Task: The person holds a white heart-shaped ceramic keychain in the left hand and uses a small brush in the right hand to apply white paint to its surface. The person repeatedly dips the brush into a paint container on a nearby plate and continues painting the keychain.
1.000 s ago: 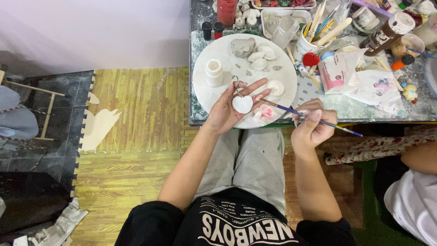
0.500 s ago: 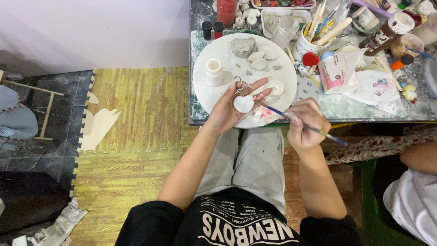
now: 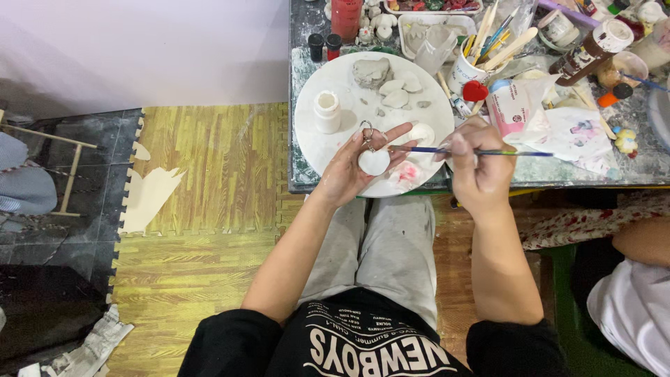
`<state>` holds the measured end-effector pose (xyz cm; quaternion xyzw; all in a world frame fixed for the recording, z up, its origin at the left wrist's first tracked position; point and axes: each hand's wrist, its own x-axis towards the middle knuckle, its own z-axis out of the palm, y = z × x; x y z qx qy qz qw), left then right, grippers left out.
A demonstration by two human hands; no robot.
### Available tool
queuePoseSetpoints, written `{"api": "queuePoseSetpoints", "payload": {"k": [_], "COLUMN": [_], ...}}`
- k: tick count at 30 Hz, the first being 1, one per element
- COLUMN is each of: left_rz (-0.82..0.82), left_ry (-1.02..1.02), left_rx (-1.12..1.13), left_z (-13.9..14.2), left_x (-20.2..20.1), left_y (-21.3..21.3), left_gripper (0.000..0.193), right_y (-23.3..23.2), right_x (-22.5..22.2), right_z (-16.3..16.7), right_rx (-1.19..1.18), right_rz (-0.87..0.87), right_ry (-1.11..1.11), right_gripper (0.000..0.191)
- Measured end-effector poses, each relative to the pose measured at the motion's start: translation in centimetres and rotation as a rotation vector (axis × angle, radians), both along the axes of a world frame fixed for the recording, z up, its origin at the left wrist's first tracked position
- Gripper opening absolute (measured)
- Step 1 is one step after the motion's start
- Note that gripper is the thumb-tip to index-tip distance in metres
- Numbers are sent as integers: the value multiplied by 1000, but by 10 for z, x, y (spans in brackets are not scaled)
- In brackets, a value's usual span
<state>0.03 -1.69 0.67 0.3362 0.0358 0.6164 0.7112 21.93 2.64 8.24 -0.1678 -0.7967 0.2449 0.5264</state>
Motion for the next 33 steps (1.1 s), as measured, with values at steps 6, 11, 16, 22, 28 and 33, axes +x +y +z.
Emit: {"api": "queuePoseSetpoints", "payload": {"k": [6, 11, 16, 22, 28, 33], "left_rz": [-26, -70, -22, -3, 0, 12], "left_ry": [-68, -106, -75, -51, -51, -30], "left_rx": [-229, 11, -105, -95, -120, -116], "left_z": [-2, -9, -9, -7, -5, -4], "left_x": [-1, -1, 0, 1, 0, 0], "left_y": [-1, 3, 3, 2, 3, 2], "left_gripper": [41, 46, 43, 44, 43, 42], "right_y": [-6, 2, -6, -21, -16, -20], "right_x": [0, -3, -1, 2, -7, -4], "right_z": [-11, -34, -40, -40, -50, -55], "right_rx": [139, 290, 352, 327, 449, 352], "right_rz": [-60, 20, 7, -60, -50, -109], "right_ry": [-114, 111, -63, -16, -50, 77], "right_gripper": [16, 16, 24, 24, 27, 25]}}
